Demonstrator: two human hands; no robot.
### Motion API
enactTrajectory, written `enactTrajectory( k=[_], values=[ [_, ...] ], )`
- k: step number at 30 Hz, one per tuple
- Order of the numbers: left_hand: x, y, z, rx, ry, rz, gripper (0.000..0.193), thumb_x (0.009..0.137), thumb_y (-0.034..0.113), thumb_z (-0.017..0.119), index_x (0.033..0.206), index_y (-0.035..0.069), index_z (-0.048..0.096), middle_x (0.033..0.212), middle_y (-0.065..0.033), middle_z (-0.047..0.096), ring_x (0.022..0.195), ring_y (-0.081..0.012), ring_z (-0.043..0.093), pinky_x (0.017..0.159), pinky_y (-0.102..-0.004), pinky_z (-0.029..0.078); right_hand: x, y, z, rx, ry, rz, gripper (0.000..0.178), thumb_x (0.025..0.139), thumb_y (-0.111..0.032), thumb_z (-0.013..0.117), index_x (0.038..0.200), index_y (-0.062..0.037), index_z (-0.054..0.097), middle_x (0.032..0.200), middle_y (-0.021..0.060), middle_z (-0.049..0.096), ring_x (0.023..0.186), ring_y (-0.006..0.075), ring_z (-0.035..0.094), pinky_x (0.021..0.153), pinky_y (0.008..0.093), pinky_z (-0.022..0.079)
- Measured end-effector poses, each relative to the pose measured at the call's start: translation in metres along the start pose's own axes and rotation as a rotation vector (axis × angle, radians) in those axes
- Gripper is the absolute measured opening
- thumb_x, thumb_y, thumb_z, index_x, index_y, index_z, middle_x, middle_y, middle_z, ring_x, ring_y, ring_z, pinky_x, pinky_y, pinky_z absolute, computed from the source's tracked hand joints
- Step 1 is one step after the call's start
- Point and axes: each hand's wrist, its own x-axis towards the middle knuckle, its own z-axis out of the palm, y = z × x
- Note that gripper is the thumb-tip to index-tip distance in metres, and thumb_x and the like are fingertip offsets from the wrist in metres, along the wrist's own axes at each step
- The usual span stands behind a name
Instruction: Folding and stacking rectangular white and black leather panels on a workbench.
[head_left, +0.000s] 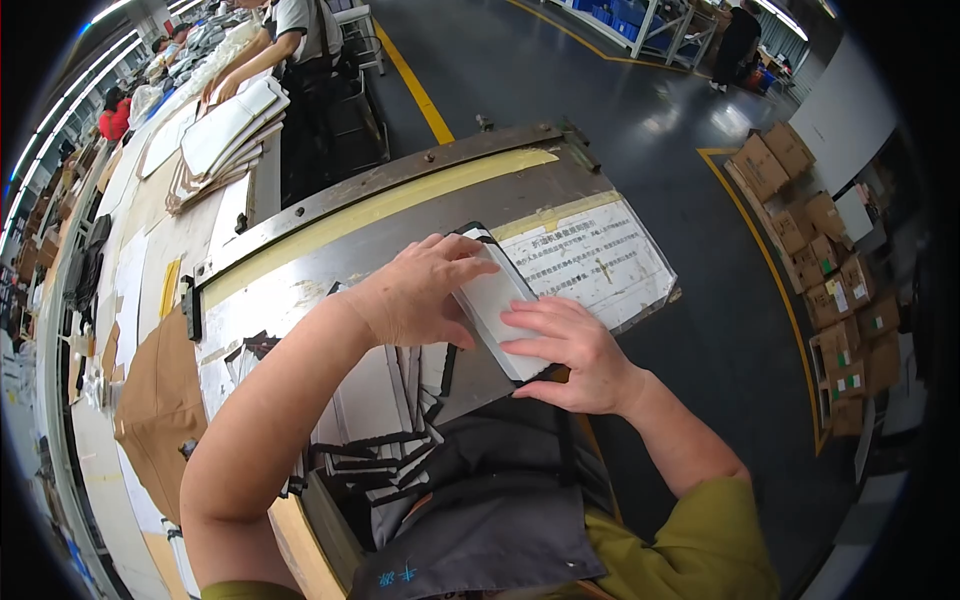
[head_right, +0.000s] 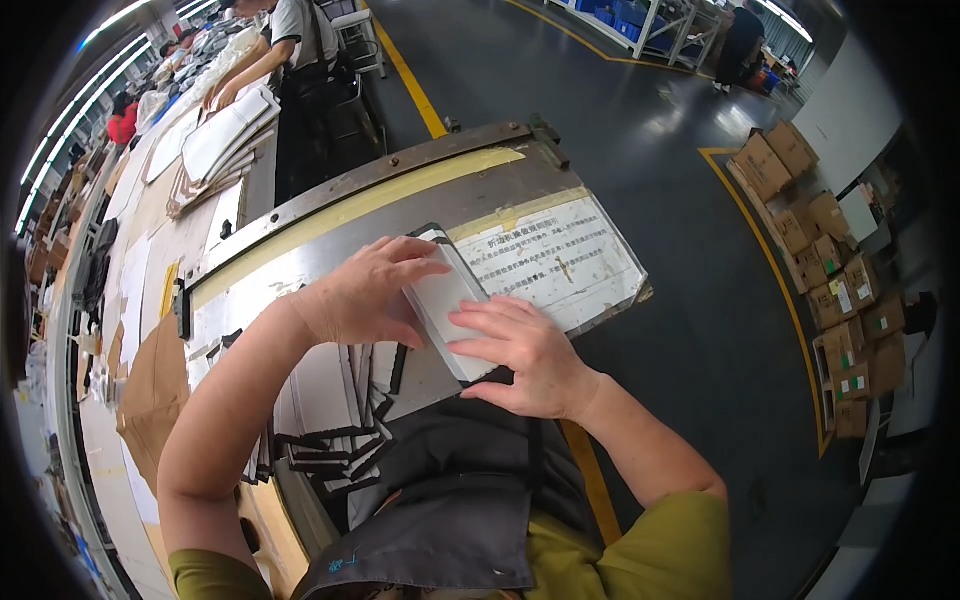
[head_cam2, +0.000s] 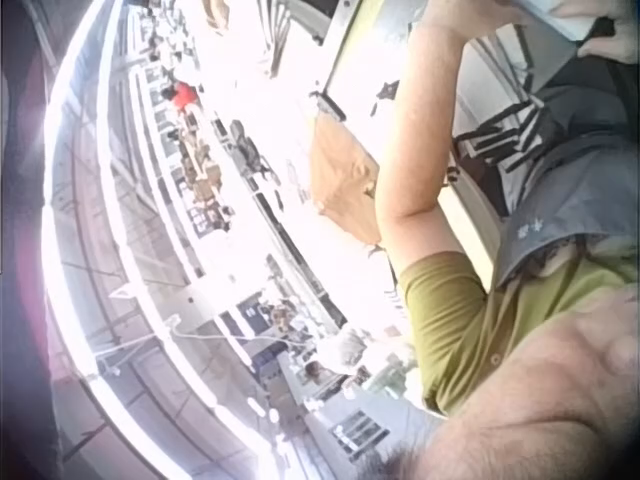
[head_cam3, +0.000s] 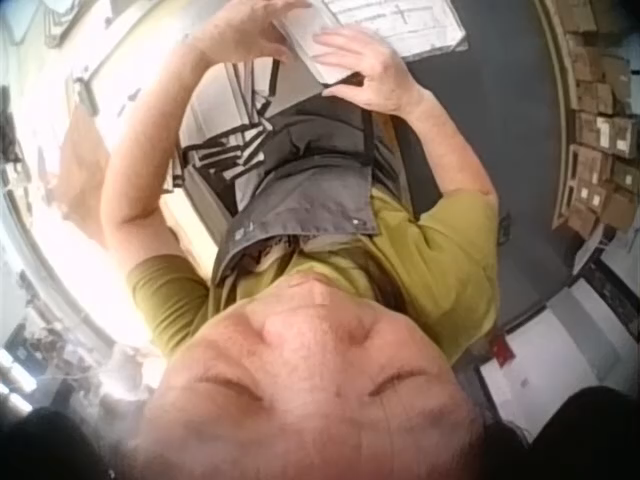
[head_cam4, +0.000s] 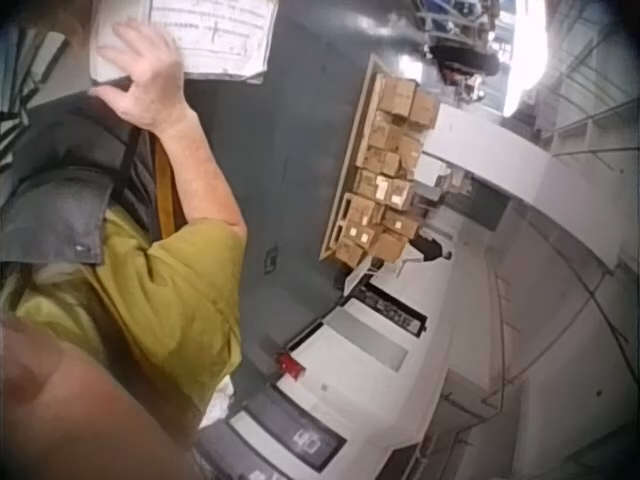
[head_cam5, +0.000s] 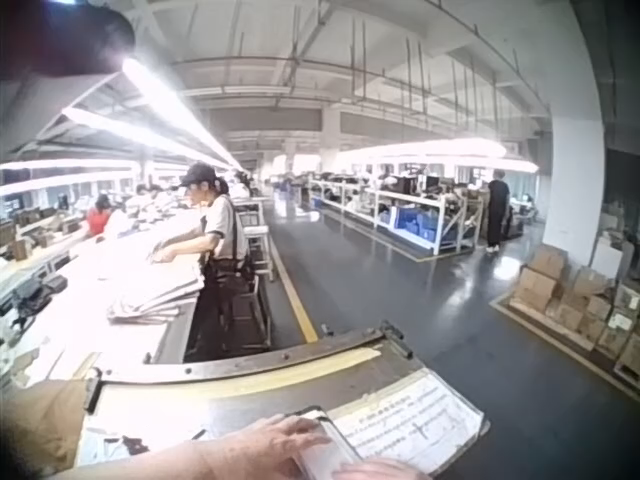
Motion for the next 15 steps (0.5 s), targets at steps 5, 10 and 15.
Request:
enactTrajectory(
  k=[5, 10, 15],
  values=[
    [-0.002, -0.002, -0.002, -0.037, 0.018, 0.008, 0.074, 0.070, 0.022, 0.087, 0.136, 0.010, 0.055, 0.139, -0.0161, 0.051, 0.132, -0.0352, 0.045, 0.112, -0.0422, 0.038, -0.005, -0.002, 0.000, 0.035, 0.111, 0.006, 0.044, 0.065, -0.015, 0.087, 0.105, -0.0079, 0.072, 0.122, 0.0108, 0.067, 0.115, 0.0301, 0.062, 0.098, 0.0415, 0.048],
    [0.001, -0.003, -0.003, -0.057, 0.070, -0.030, 0.070, 0.073, 0.015, 0.084, 0.136, 0.008, 0.055, 0.134, -0.0163, 0.056, 0.126, -0.0333, 0.052, 0.109, -0.0384, 0.043, -0.001, 0.003, 0.002, 0.172, 0.324, 0.154, 0.021, 0.079, -0.008, 0.079, 0.097, -0.0032, 0.071, 0.093, 0.0111, 0.072, 0.083, 0.0247, 0.069, 0.076, 0.0333, 0.054],
    [0.004, -0.008, 0.004, -0.180, 0.162, -0.099, 0.068, 0.076, 0.011, 0.079, 0.137, 0.005, 0.051, 0.125, -0.0162, 0.061, 0.118, -0.0317, 0.058, 0.105, -0.0372, 0.047, 0.013, 0.033, -0.004, 1.062, 0.689, 0.608, 0.017, 0.097, -0.017, 0.067, 0.106, -0.0026, 0.069, 0.096, 0.0031, 0.071, 0.082, 0.0115, 0.065, 0.070, 0.0291, 0.052]
  ],
)
